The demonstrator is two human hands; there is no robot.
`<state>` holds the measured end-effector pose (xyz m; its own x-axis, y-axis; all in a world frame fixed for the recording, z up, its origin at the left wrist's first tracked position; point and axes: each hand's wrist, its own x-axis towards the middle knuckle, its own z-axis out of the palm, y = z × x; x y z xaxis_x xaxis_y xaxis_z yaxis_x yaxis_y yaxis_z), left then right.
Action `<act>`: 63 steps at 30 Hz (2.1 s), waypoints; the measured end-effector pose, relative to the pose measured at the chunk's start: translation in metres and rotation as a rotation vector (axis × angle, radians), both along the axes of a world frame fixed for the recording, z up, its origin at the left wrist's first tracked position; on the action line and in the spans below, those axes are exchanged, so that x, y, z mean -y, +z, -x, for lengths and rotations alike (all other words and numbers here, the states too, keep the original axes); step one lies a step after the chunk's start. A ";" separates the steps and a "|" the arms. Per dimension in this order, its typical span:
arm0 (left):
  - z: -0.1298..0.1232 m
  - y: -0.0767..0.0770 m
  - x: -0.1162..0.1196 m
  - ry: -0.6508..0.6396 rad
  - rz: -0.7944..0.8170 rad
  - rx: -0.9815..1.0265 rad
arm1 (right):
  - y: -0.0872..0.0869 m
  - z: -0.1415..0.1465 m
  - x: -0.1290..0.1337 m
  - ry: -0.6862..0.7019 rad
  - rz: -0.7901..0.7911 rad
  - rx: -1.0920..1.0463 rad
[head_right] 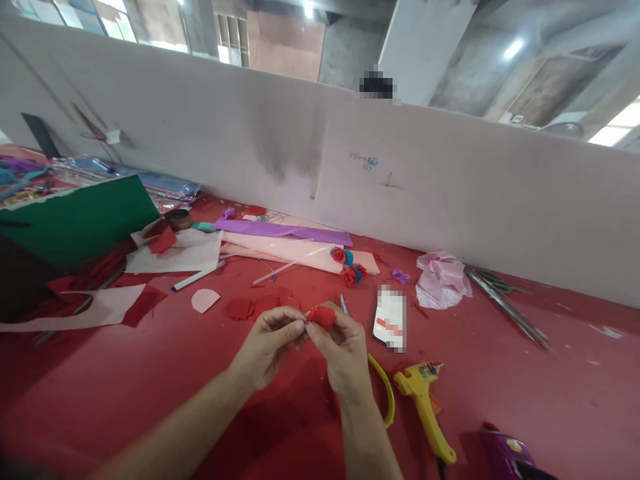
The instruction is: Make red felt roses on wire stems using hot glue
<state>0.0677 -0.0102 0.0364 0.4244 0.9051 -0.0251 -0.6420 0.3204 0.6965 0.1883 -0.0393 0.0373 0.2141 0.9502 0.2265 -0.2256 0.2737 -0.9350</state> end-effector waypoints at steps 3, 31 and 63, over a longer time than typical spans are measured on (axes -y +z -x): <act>0.000 -0.002 -0.001 0.000 -0.027 -0.036 | 0.002 -0.002 0.001 0.017 -0.004 -0.020; 0.007 -0.006 0.003 0.525 -0.696 -0.624 | -0.002 0.004 0.004 -0.077 -0.049 0.135; 0.003 -0.027 -0.033 -0.106 0.452 0.049 | -0.038 -0.013 -0.022 -0.244 0.282 1.061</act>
<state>0.0645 0.0230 0.0089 0.5245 0.7594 -0.3850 -0.6178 0.6506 0.4416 0.2008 -0.0176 -0.0004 0.2283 0.9552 0.1884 0.7517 -0.0500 -0.6576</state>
